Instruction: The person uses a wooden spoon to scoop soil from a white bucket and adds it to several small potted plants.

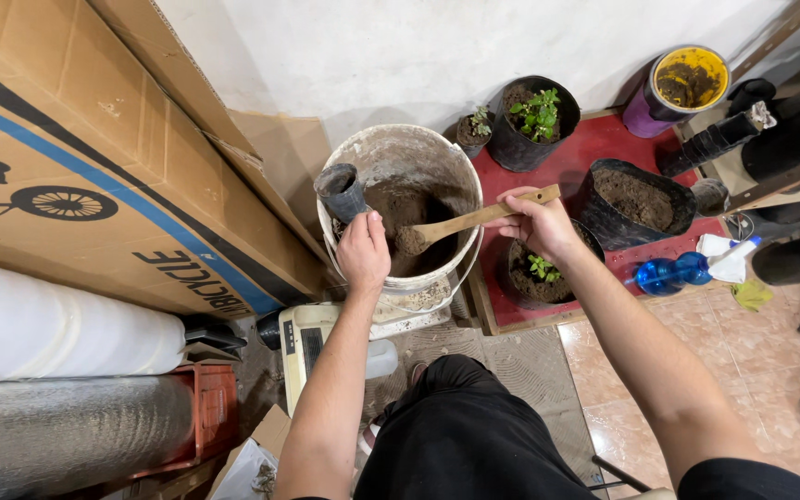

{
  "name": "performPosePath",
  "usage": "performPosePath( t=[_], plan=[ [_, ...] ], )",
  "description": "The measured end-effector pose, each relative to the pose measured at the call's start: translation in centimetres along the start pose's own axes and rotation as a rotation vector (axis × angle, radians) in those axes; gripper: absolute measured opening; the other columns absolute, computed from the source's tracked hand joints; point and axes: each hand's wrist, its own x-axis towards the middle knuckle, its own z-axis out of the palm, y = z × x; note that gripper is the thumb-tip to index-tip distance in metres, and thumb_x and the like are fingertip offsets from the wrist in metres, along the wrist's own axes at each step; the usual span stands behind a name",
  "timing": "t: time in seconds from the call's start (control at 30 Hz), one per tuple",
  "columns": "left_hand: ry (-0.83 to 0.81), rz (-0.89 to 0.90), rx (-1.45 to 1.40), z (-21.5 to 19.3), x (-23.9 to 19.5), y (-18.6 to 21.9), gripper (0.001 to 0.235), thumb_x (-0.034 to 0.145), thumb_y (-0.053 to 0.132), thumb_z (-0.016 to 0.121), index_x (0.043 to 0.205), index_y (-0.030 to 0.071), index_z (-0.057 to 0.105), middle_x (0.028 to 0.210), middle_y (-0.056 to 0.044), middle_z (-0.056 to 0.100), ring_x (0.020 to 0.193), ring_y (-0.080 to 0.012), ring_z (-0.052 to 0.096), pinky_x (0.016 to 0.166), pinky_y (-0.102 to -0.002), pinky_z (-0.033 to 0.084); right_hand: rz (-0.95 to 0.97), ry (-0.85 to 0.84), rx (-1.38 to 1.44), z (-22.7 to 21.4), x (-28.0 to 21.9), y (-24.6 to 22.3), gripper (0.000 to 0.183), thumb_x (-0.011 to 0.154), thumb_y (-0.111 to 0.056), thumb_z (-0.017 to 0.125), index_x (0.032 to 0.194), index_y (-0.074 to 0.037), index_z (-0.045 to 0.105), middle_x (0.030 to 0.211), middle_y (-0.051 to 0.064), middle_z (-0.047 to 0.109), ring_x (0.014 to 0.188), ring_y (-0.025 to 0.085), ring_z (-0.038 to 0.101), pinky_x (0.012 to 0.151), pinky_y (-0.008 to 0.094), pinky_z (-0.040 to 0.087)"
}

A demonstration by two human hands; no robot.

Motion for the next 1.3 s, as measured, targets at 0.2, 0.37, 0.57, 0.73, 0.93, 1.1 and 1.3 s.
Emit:
performPosePath(
  t=[0.2, 0.37, 0.57, 0.73, 0.93, 1.1, 1.3],
  plan=[
    [-0.001, 0.020, 0.096, 0.8, -0.5, -0.6, 0.030, 0.117, 0.038, 0.065, 0.095, 0.019, 0.073, 0.076, -0.006, 0.074, 0.079, -0.0324, 0.079, 0.072, -0.044, 0.064, -0.017, 0.050, 0.104, -2.0, -0.7, 0.8, 0.027, 0.111, -0.017, 0.071, 0.131, 0.002, 0.070, 0.119, 0.033, 0.079, 0.093, 0.037, 0.086, 0.075, 0.039, 0.075],
    [-0.016, 0.056, 0.152, 1.1, -0.3, -0.3, 0.027, 0.115, 0.039, 0.066, 0.095, 0.021, 0.073, 0.076, -0.004, 0.073, 0.079, -0.0294, 0.079, 0.071, -0.042, 0.064, -0.052, 0.109, 0.207, -1.7, -2.2, 0.4, 0.025, 0.111, -0.017, 0.071, 0.128, 0.001, 0.070, 0.118, 0.036, 0.077, 0.094, 0.040, 0.086, 0.074, 0.038, 0.076],
    [0.006, 0.106, 0.225, 1.4, -0.2, 0.2, 0.017, 0.107, 0.039, 0.074, 0.097, 0.026, 0.073, 0.078, 0.002, 0.072, 0.081, -0.0224, 0.079, 0.073, -0.035, 0.065, -0.056, 0.150, 0.275, -0.9, -3.3, 0.9, 0.023, 0.112, -0.017, 0.070, 0.127, 0.001, 0.069, 0.122, 0.039, 0.075, 0.098, 0.044, 0.085, 0.077, 0.040, 0.076],
    [0.005, 0.114, 0.233, 1.4, -0.1, -0.1, 0.018, 0.110, 0.039, 0.071, 0.099, 0.024, 0.074, 0.081, 0.004, 0.073, 0.083, -0.0202, 0.079, 0.075, -0.033, 0.065, -0.044, 0.154, 0.283, -0.6, -3.6, 1.9, 0.024, 0.113, -0.017, 0.069, 0.128, 0.001, 0.068, 0.125, 0.042, 0.072, 0.102, 0.046, 0.084, 0.078, 0.040, 0.076],
    [0.008, 0.137, 0.267, 1.5, -0.2, -0.1, 0.016, 0.108, 0.039, 0.073, 0.102, 0.024, 0.072, 0.086, 0.002, 0.071, 0.087, -0.0207, 0.078, 0.078, -0.032, 0.064, -0.012, 0.108, 0.355, -0.3, -3.6, 3.1, 0.025, 0.112, -0.018, 0.069, 0.129, 0.002, 0.068, 0.121, 0.042, 0.074, 0.103, 0.049, 0.083, 0.077, 0.041, 0.075],
    [0.007, 0.124, 0.239, 1.3, -0.1, 0.0, 0.019, 0.105, 0.041, 0.077, 0.102, 0.023, 0.071, 0.087, 0.002, 0.071, 0.087, -0.0213, 0.078, 0.078, -0.034, 0.064, 0.005, 0.114, 0.384, -0.5, -3.4, 4.1, 0.026, 0.113, -0.017, 0.068, 0.130, 0.003, 0.068, 0.121, 0.043, 0.075, 0.102, 0.049, 0.083, 0.077, 0.042, 0.076],
    [-0.004, 0.135, 0.234, 1.1, -0.1, 0.2, 0.022, 0.105, 0.044, 0.076, 0.102, 0.023, 0.070, 0.086, 0.002, 0.069, 0.086, -0.0217, 0.077, 0.078, -0.034, 0.063, 0.015, 0.092, 0.397, -0.4, -2.9, 4.8, 0.025, 0.113, -0.018, 0.068, 0.129, 0.001, 0.069, 0.117, 0.040, 0.077, 0.103, 0.050, 0.083, 0.077, 0.043, 0.076]
  ],
)
